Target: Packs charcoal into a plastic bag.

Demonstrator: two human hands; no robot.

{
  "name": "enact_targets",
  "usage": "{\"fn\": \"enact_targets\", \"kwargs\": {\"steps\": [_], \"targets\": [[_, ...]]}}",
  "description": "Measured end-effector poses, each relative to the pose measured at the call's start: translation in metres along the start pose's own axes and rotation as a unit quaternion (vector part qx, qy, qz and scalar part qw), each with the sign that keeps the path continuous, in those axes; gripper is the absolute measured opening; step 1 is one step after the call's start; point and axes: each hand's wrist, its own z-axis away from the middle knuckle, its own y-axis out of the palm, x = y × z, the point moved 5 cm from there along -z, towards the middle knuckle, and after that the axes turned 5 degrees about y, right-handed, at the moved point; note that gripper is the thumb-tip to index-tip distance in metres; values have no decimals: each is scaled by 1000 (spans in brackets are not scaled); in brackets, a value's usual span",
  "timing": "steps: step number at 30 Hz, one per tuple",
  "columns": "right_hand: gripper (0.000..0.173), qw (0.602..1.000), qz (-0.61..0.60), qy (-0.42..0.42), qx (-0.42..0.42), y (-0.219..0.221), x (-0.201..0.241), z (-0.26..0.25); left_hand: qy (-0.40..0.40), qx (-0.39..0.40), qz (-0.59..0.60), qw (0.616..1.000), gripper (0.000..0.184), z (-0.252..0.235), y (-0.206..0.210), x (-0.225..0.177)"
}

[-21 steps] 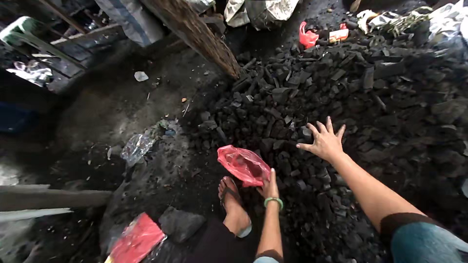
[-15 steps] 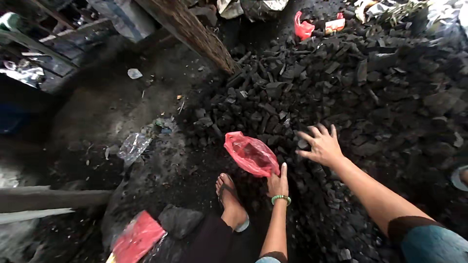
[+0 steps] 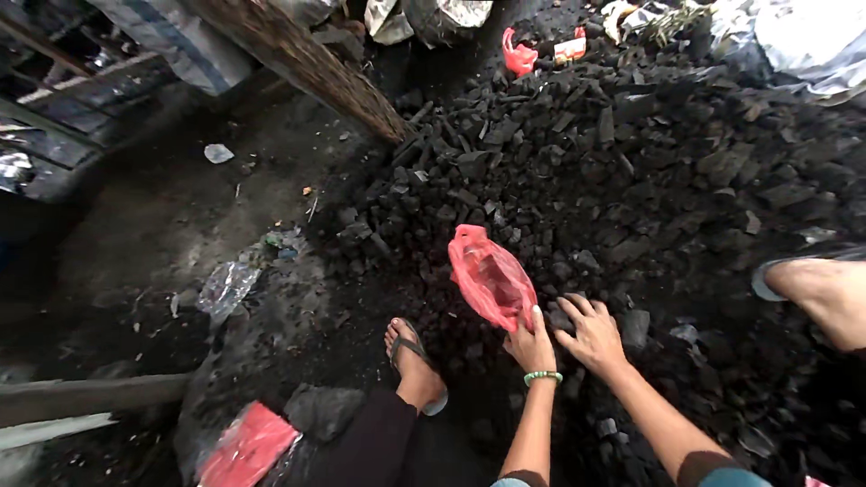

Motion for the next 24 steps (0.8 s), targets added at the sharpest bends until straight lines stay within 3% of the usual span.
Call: {"fn": "enact_targets", "kwargs": {"steps": [2,4,7,10,13,16,18,20,22,24], "targets": [[54,991,-99,64,-59,4,-33,27,17,-7,14,1000,42,21,18,-5],[51,953,-238,121,-140,7,-60,49,26,24,31,999,43,45,40,-13],[53,817,-496,228,-184,2,-80,63,24,86,91,992,56,75,70,-22],[49,686,-660,268,-148,-8,-82,71,40,160,87,983,78,97,76,-43],[45,583,-758,250,-148,-11,-83,71,47,287,113,950,70,102,57,-76],[54,478,-828,234,-174,1,-88,69,-40,392,156,906,62,95,15,-93],[62,435,-862,215,-143,8,-85,70,-94,392,126,906,73,77,-10,-80],[68,420,-876,205,-119,11,-82,70,-139,346,92,923,74,54,-28,-54],[69,410,-880,209,-119,9,-80,72,-135,278,46,950,61,34,-40,-26],[68,408,-882,200,-123,-1,-73,74,-63,193,-51,978,37,20,-49,-17]]}}
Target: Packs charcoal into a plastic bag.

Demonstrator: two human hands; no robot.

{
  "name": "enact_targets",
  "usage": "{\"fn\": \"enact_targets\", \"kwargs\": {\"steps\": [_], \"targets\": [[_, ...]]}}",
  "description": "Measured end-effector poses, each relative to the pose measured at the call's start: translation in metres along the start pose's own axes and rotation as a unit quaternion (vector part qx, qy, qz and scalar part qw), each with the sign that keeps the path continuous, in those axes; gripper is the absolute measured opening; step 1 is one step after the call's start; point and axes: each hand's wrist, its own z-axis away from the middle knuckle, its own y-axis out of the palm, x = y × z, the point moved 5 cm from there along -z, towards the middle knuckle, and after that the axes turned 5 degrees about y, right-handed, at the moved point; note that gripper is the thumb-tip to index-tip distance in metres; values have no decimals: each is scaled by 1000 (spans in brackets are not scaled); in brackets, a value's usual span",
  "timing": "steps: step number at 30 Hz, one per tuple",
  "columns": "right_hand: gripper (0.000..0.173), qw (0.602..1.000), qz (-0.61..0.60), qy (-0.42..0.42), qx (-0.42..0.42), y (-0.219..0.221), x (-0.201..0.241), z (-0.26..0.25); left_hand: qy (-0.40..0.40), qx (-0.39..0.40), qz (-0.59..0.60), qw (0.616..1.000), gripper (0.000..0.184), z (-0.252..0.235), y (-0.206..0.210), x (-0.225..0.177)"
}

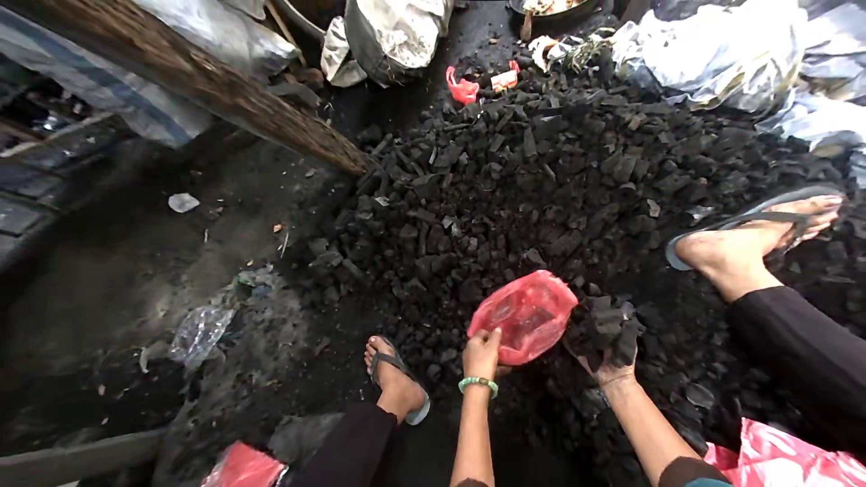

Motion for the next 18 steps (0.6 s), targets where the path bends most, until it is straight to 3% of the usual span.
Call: {"fn": "enact_targets", "kwargs": {"steps": [2,5,9,13,16,18], "targets": [[68,999,1,-10,35,17,7,11,56,-73,-84,992,31,7,-7,-13],[66,994,9,-32,105,58,21,32,94,-102,-179,974,45,18,1,-38],[66,990,60,9,128,109,29,55,113,-19,-253,961,62,23,16,-62],[52,968,244,32,45,128,15,42,163,105,-206,959,88,16,19,-69],[51,863,501,20,60,115,3,10,192,122,-191,955,87,-5,11,-65],[58,729,677,-2,101,108,-1,-7,181,112,-235,948,77,-17,6,-62]]}}
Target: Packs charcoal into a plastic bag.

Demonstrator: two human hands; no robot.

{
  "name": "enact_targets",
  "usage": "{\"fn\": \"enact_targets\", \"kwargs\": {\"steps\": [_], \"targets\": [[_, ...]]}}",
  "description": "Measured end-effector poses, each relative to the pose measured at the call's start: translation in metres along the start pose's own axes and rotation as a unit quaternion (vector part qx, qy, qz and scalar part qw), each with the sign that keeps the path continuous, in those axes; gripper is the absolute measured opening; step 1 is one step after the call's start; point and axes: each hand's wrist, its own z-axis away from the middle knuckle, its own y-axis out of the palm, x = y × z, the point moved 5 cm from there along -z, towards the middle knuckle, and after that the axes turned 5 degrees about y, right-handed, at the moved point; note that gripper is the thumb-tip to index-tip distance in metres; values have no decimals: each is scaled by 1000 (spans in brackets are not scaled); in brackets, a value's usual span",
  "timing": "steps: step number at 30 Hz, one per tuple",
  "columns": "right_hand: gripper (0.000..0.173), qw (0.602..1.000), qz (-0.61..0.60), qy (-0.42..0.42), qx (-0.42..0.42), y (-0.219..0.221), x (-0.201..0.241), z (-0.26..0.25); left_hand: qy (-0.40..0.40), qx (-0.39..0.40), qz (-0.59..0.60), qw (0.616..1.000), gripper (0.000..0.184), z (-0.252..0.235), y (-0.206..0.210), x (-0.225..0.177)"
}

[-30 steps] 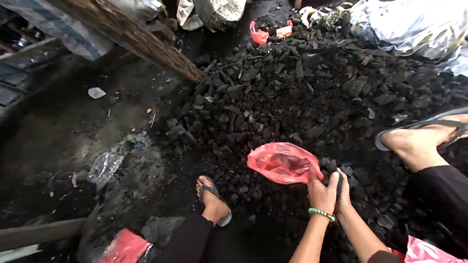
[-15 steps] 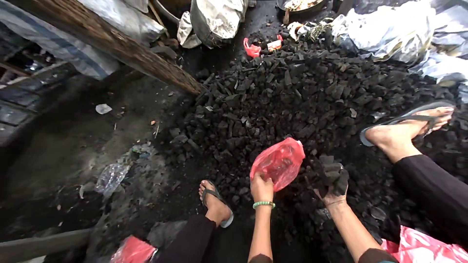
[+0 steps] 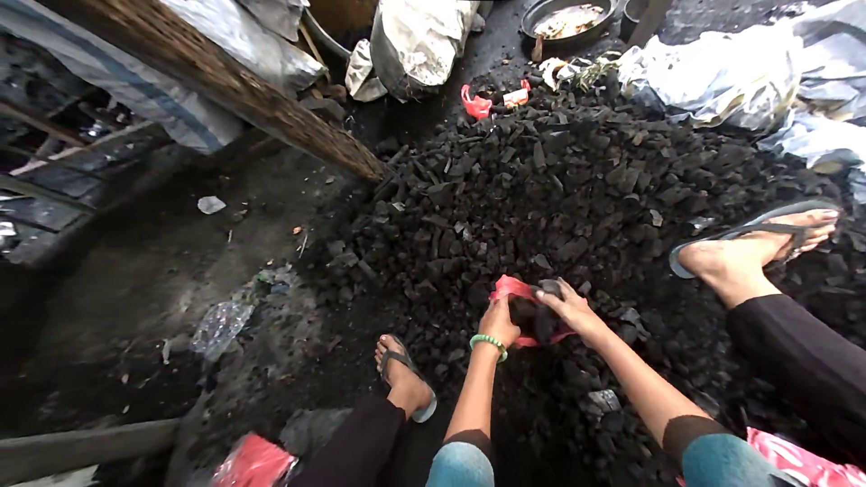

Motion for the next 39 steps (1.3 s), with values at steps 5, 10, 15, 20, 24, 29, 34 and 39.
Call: {"fn": "enact_targets", "kwargs": {"steps": [5,10,15,20,24,29,34,39], "targets": [[71,926,375,-40,-16,11,27,15,-67,-22,-60,996,75,-9,-1,20],[37,828,476,-296,1,34,54,50,-93,-9,-33,995,68,-4,-29,31],[28,833,457,-311,1,7,61,42,-54,-13,29,998,74,1,-48,21],[25,934,229,-268,-60,-46,54,30,26,20,32,999,80,-4,-36,-17],[34,948,-141,-143,-247,-105,-7,29,67,-11,69,995,58,-1,-32,-5],[66,830,-132,93,-534,-139,-137,60,39,-325,396,858,47,46,9,61],[99,884,-26,194,-424,-104,-162,33,-318,-368,418,768,59,112,152,84],[88,924,75,161,-339,-67,-140,34,-480,-199,493,698,91,102,226,53]]}}
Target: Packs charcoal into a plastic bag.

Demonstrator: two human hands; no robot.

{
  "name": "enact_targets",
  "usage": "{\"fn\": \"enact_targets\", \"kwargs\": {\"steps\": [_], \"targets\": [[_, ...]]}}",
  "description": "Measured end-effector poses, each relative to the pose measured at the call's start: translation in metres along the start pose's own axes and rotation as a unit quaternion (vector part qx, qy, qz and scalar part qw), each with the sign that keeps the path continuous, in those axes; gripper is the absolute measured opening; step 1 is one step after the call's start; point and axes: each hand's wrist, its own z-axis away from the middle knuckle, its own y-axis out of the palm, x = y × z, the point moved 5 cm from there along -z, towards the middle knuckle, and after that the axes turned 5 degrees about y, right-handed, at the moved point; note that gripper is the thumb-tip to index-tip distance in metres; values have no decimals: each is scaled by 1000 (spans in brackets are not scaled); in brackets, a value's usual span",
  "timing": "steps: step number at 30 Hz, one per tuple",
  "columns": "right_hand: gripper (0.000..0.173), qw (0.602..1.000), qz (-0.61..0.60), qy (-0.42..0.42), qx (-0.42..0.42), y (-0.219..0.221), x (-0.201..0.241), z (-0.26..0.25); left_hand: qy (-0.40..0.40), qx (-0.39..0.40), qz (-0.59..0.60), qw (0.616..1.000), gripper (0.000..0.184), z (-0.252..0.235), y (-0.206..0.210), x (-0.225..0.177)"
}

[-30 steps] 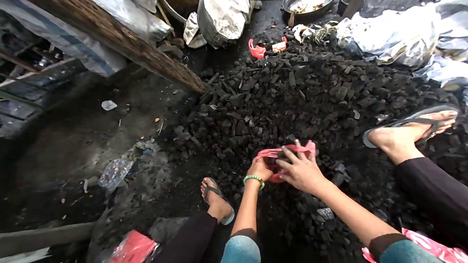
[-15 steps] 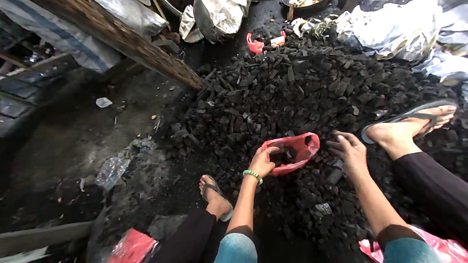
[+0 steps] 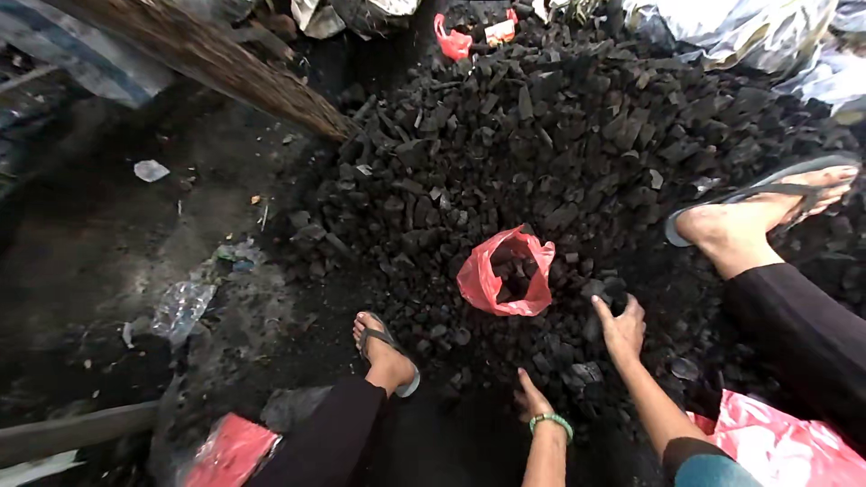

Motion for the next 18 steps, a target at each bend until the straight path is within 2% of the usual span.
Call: {"fn": "enact_targets", "kwargs": {"steps": [3,6,9,12,14,16,18], "targets": [[69,990,67,-99,79,16,7,20,-34,-18,28,999,99,3,27,-16],[59,977,99,-159,102,28,13,36,-15,-3,38,999,88,13,40,-31],[57,967,103,-181,145,28,10,41,32,41,44,998,75,27,46,-39],[58,963,18,-132,236,33,3,47,77,77,68,992,65,33,47,-43],[58,950,-123,-75,276,41,-8,46,89,118,49,988,63,24,43,-42],[56,917,-264,2,300,48,-18,45,111,145,10,983,61,20,38,-43],[53,884,-344,55,311,43,-16,48,152,157,-29,975,64,31,35,-52]]}}
